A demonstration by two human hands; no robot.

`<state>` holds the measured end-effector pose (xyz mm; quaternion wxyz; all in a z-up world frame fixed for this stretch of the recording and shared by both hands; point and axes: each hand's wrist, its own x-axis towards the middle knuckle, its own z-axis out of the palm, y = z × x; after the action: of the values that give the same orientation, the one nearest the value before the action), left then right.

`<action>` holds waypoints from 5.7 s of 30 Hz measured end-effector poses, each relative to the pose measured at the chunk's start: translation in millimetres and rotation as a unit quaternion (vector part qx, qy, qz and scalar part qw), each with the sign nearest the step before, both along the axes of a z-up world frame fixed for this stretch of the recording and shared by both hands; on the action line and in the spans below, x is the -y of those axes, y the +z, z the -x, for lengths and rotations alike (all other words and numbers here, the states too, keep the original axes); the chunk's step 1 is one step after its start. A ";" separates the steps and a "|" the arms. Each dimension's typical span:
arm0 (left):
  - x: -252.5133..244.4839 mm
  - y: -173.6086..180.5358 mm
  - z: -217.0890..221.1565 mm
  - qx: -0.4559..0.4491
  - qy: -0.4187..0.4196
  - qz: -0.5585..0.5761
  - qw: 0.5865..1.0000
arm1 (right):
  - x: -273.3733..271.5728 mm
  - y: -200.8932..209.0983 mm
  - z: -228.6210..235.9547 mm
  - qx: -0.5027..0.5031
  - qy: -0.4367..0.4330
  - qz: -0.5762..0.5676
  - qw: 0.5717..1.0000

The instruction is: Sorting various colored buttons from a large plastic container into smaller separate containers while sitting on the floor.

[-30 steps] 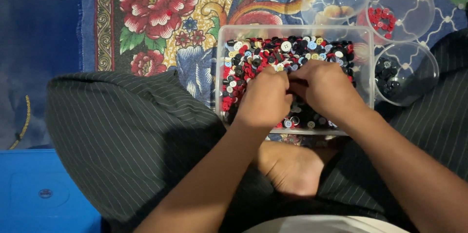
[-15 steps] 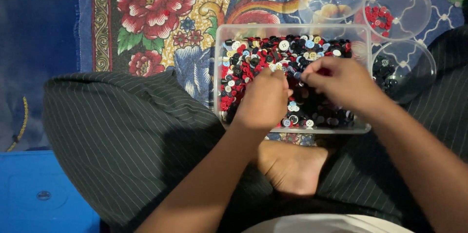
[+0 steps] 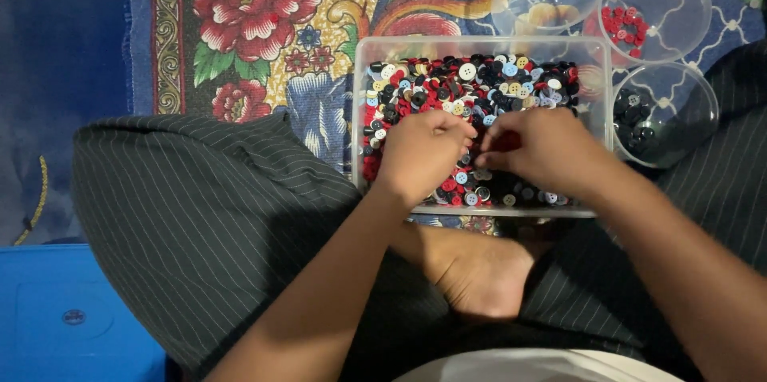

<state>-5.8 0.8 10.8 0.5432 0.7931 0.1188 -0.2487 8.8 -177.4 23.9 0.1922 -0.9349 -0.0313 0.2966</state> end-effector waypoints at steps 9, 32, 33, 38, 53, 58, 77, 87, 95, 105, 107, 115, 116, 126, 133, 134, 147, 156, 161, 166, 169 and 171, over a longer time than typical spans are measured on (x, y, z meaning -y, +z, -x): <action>7.6 3.8 -2.6 -0.035 0.048 0.086 0.994 | 4.0 -2.1 1.0 0.018 0.024 -0.034 0.999; 28.1 -31.6 2.3 0.260 -0.182 -0.241 0.917 | 36.1 4.5 -8.1 -0.089 -0.329 -0.364 0.867; 25.1 -32.1 3.2 0.277 -0.149 -0.192 0.930 | 36.1 2.9 -8.1 -0.080 -0.302 -0.340 0.887; 12.9 -17.5 2.6 0.183 -0.106 -0.150 0.966 | 17.3 3.0 -5.6 0.019 -0.158 -0.123 0.980; 1.5 -7.0 -3.0 0.002 -0.001 -0.086 0.996 | 17.4 -21.3 -3.7 0.104 -0.037 -0.058 0.992; 9.6 -5.1 -1.6 0.014 -0.029 -0.101 0.994 | 21.8 14.1 -5.4 0.045 -0.131 -0.046 0.989; 53.6 -5.0 -10.1 0.139 -0.028 -0.007 0.990 | 142.2 -16.8 -57.5 0.336 -0.099 0.008 0.937; 140.9 -12.3 -79.8 0.354 -0.047 -0.005 0.934 | 135.4 -0.6 -9.2 0.413 -0.218 -0.063 0.882; 184.6 2.9 -119.6 0.240 -0.057 -0.007 0.969 | 141.8 9.7 -7.2 0.374 -0.245 -0.086 0.890; 137.4 3.5 -88.3 0.336 0.003 0.026 0.942 | 160.9 -40.7 -74.5 0.385 -0.053 0.034 0.921; 121.3 -1.1 -73.8 0.332 -0.003 0.029 0.943 | 148.2 -34.7 -85.9 0.339 -0.065 0.027 0.938; 55.3 -14.0 -20.3 0.328 0.001 0.019 0.944 | 141.8 -47.7 -107.3 0.226 -0.050 0.081 0.969; 49.8 -15.4 -16.1 0.311 -0.001 0.005 0.950 | 139.9 -47.5 -107.4 0.215 -0.051 0.094 0.971; 30.4 -21.9 -9.1 0.339 -0.024 -0.011 0.940 | 146.2 -26.4 -95.2 0.242 -0.124 0.049 0.961; 18.9 -23.9 -4.4 0.397 -0.135 -0.173 0.891 | 122.4 48.8 -31.9 0.158 -0.323 -0.016 0.933; 18.1 -27.3 -4.0 0.390 -0.163 -0.195 0.885 | 130.8 43.0 -27.3 0.128 -0.316 -0.041 0.939; 1.3 -31.4 9.0 0.386 -0.154 -0.158 0.896 | 72.0 36.4 -5.0 0.098 -0.259 -0.041 0.960; -4.9 -8.6 25.3 0.356 -0.029 -0.072 0.931 | 23.0 13.6 4.3 0.039 -0.158 -0.072 0.984; -14.4 -26.6 22.5 0.314 -0.073 -0.121 0.939 | 22.2 -25.8 9.0 0.150 -0.024 -0.005 0.988; -10.7 -32.4 25.1 0.329 -0.064 -0.120 0.934 | 26.0 -31.2 5.4 0.232 0.033 0.021 0.972; -6.7 -25.0 26.7 0.377 -0.016 -0.087 0.922 | 23.6 -5.6 4.2 0.217 -0.010 -0.049 0.975; -6.4 -17.9 27.1 0.332 -0.018 -0.063 0.941 | 19.6 16.5 4.9 0.083 -0.184 -0.051 0.978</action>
<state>-32.9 7.2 -7.1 0.4959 0.8654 -0.0669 0.0277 3.9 -197.0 40.4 0.2878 -0.9350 0.1098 0.1759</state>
